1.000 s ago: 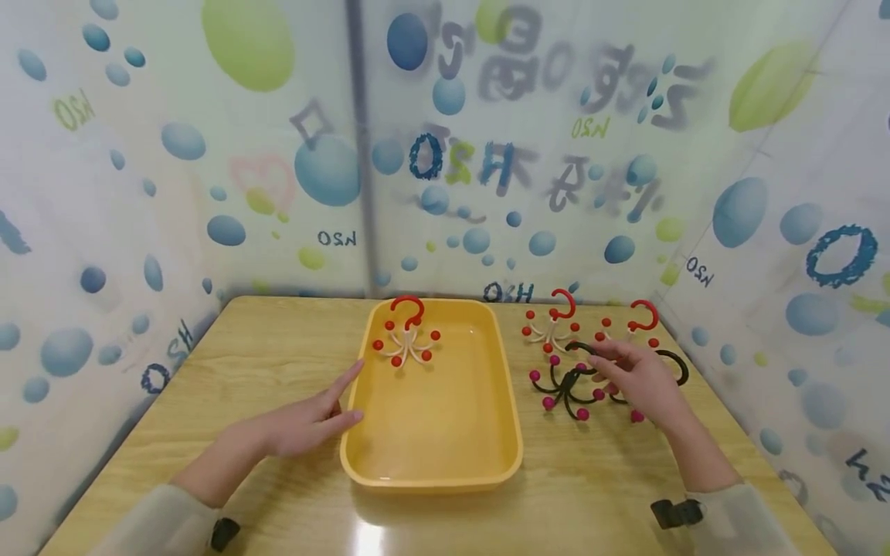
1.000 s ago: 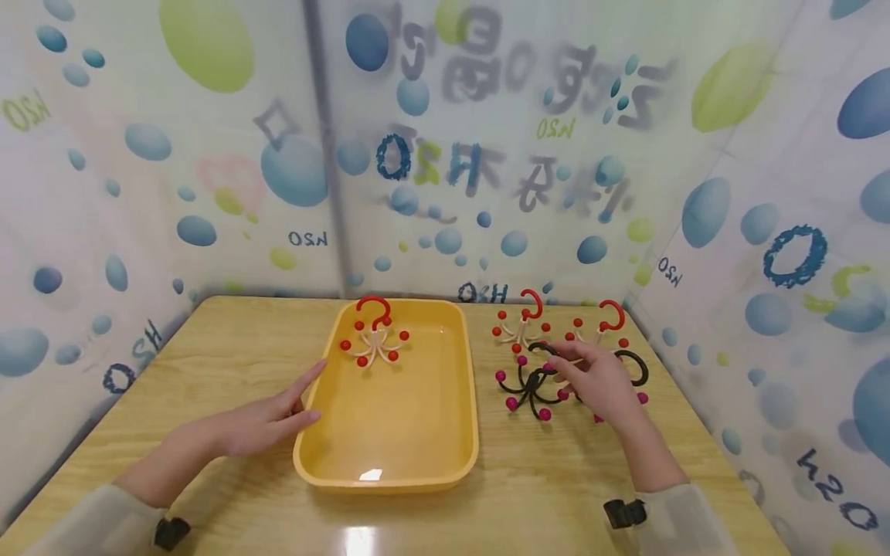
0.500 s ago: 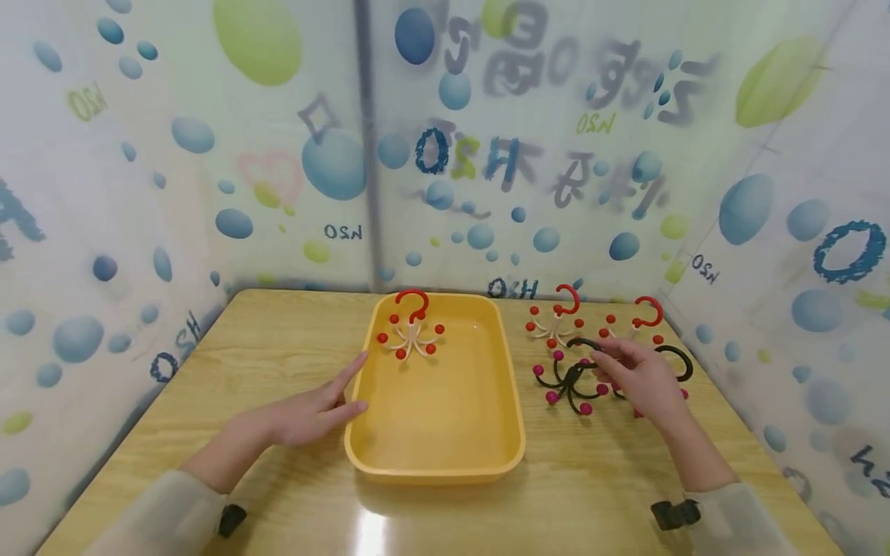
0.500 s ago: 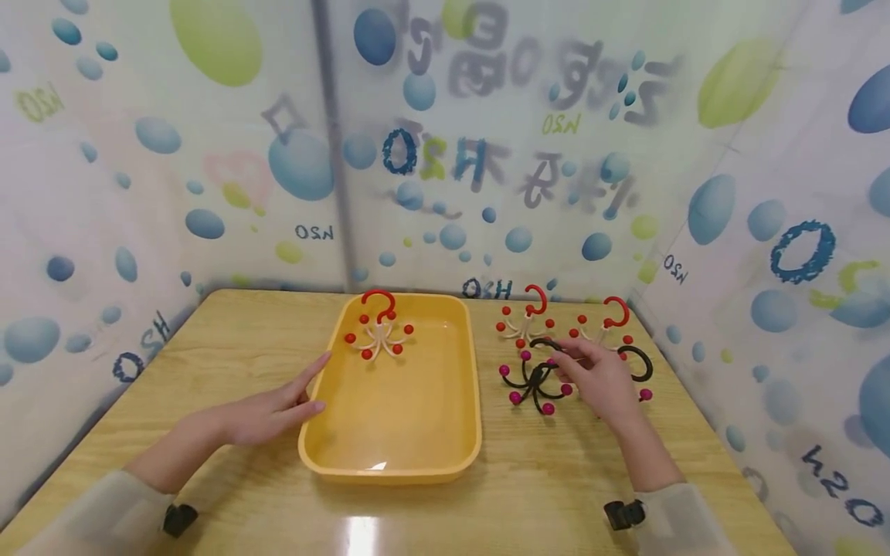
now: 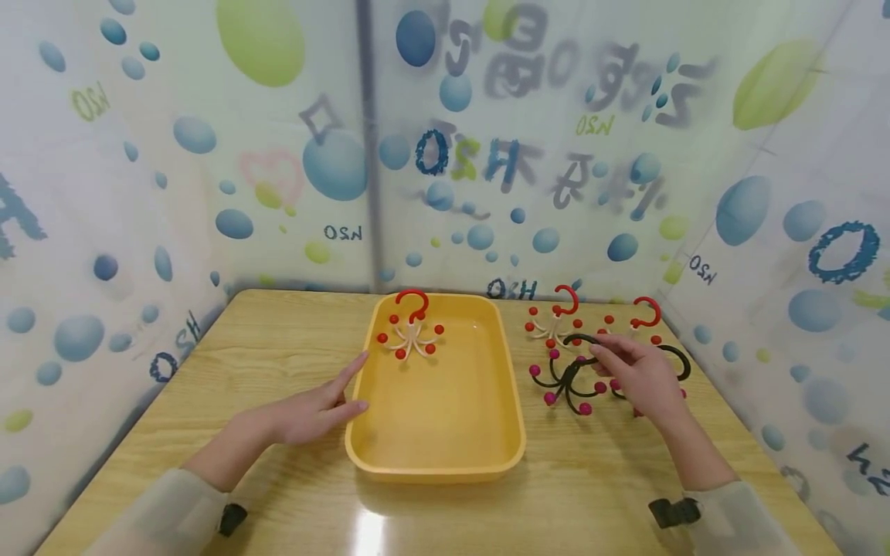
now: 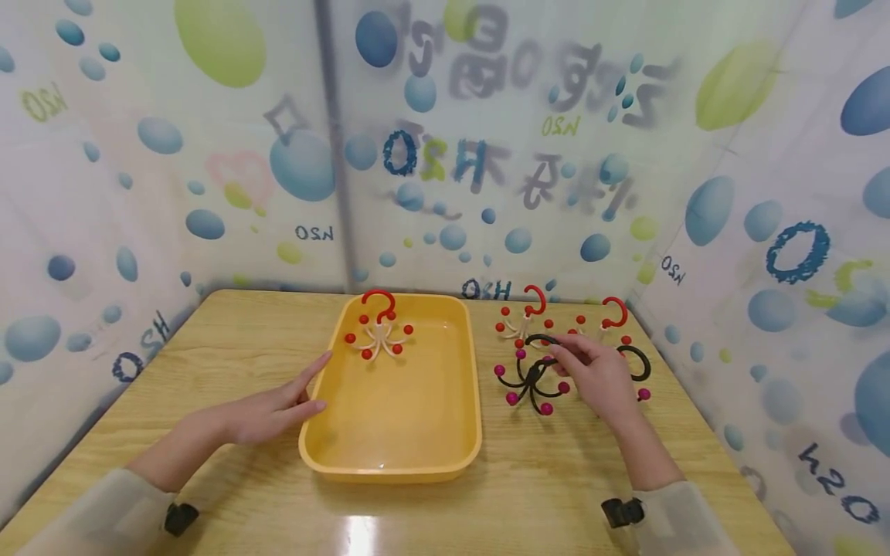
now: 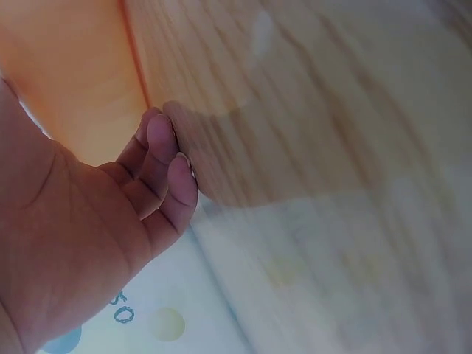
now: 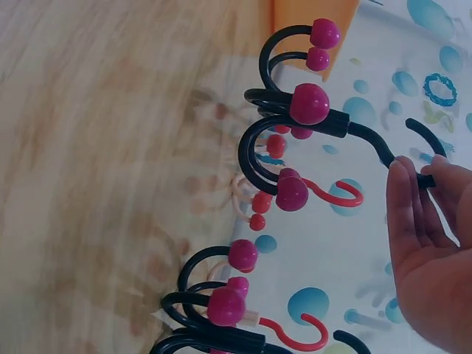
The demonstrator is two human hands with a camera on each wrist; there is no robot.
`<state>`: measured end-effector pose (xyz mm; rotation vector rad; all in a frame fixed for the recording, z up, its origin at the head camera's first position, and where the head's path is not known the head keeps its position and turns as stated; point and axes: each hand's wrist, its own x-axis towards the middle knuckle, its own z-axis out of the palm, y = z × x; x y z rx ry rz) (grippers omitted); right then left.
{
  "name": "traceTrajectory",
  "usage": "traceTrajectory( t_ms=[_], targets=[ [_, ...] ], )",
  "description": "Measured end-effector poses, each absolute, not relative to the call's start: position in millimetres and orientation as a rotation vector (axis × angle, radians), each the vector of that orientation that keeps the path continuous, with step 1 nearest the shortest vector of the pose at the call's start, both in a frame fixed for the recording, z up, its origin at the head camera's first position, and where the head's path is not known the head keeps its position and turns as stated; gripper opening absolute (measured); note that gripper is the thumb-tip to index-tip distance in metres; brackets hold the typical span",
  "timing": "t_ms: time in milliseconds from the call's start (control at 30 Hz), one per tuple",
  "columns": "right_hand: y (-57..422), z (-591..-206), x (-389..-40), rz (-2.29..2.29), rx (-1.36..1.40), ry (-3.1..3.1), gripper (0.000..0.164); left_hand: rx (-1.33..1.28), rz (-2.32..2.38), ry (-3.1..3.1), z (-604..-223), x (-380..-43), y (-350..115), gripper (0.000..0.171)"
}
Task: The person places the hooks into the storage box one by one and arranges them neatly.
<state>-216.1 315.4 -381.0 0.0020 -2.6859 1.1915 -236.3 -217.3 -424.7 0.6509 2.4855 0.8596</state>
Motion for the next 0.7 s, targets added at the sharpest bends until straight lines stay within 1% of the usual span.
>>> traceTrajectory(
  t_ms=[367,700],
  targets=[
    [297.4,-353.6,-215.1,1.222,0.074,-2.532,0.046,0.641,0.856,2.490,-425.0,-236.7,-217.4,0.092],
    [269.2,-329.3,-228.6,1.282,0.204,-2.453,0.041,0.633,0.861,2.481,-426.4,-237.9,-217.4,0.093]
  ],
)
